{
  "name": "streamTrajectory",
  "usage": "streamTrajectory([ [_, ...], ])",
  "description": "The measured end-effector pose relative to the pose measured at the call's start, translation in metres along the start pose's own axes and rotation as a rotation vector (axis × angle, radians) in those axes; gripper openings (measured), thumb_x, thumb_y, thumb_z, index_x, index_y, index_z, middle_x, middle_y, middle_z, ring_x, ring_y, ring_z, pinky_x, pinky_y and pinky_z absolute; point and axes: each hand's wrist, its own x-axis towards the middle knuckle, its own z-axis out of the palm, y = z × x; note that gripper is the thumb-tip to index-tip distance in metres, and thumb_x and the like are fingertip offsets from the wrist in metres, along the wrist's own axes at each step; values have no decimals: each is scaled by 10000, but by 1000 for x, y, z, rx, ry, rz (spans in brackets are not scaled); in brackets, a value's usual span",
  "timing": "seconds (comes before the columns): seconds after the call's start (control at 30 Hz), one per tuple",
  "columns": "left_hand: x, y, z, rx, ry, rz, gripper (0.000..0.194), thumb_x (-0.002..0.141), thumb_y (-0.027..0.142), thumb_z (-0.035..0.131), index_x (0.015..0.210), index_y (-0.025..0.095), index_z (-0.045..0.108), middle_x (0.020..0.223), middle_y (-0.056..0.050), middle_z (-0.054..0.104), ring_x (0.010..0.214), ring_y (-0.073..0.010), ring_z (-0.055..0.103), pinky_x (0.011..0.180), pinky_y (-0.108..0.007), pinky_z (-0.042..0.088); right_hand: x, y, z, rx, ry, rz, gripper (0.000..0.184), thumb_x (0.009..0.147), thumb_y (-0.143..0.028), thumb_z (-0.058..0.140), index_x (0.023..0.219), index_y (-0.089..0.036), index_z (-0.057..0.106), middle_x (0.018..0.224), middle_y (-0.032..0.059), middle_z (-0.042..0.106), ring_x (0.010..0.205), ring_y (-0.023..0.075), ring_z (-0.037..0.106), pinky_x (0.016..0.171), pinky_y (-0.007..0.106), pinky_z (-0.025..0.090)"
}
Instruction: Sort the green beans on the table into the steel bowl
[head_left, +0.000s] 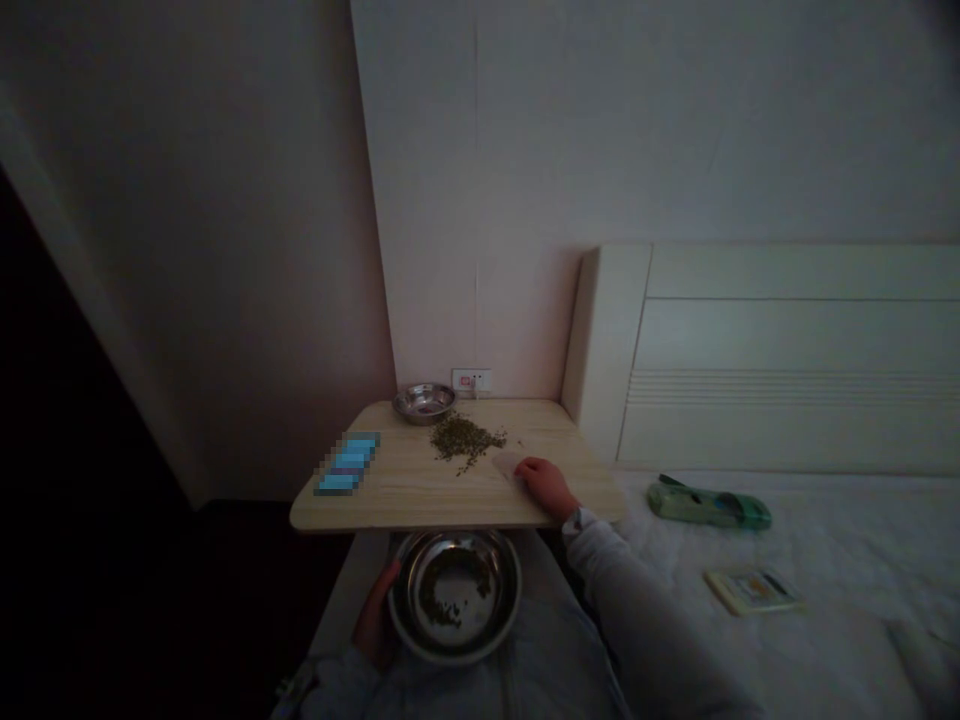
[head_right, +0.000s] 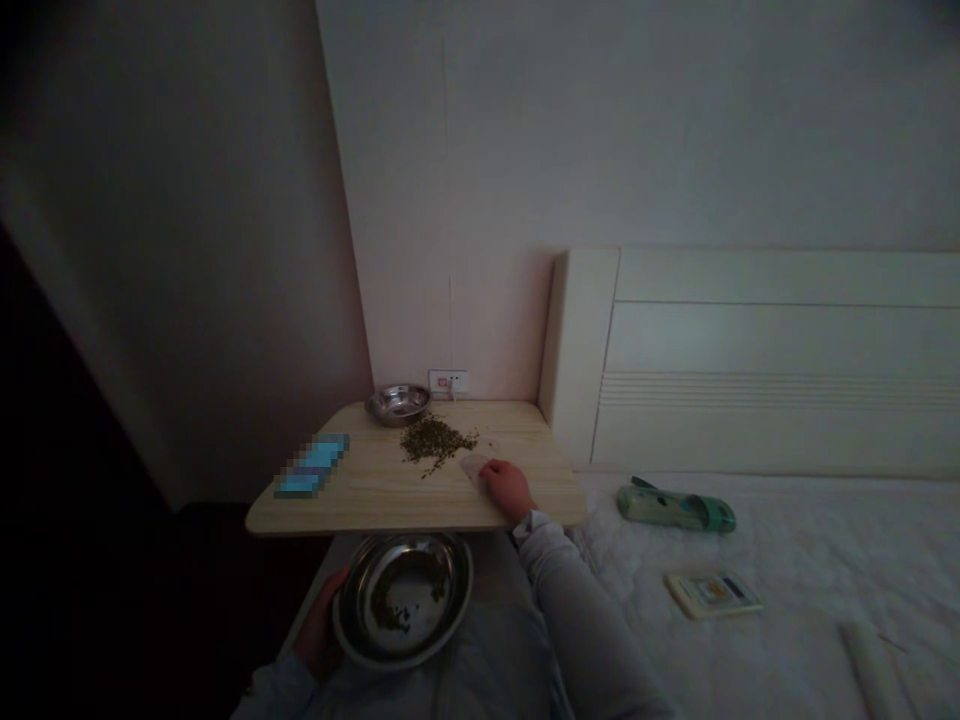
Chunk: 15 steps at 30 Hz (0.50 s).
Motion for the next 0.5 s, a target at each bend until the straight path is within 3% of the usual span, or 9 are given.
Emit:
streamTrajectory([
  [0.13,-4,1,5,25,34,20,175,665,204,487,668,124,643,737,-68,677,889,-225,549,850,-333,361,13,9,-4,-29,20,1,240,694,-252,390,734,-166,611,747,35,600,682,117,501,619,204,330],
  [0.3,-7,3,7,26,60,10,188,666,198,483,749,142,642,756,-50,677,922,-221,531,857,-330,355,26,15,-8,-90,34,23,213,677,-218,402,730,-166,602,735,35,593,681,121,496,612,212,323],
  [0.5,-2,2,3,22,93,39,228,668,164,481,847,137,621,777,-49,675,918,-206,535,858,-320,353,23,17,-7,-15,165,26,226,674,-185,369,781,-169,567,744,32,571,666,119,483,601,221,321],
])
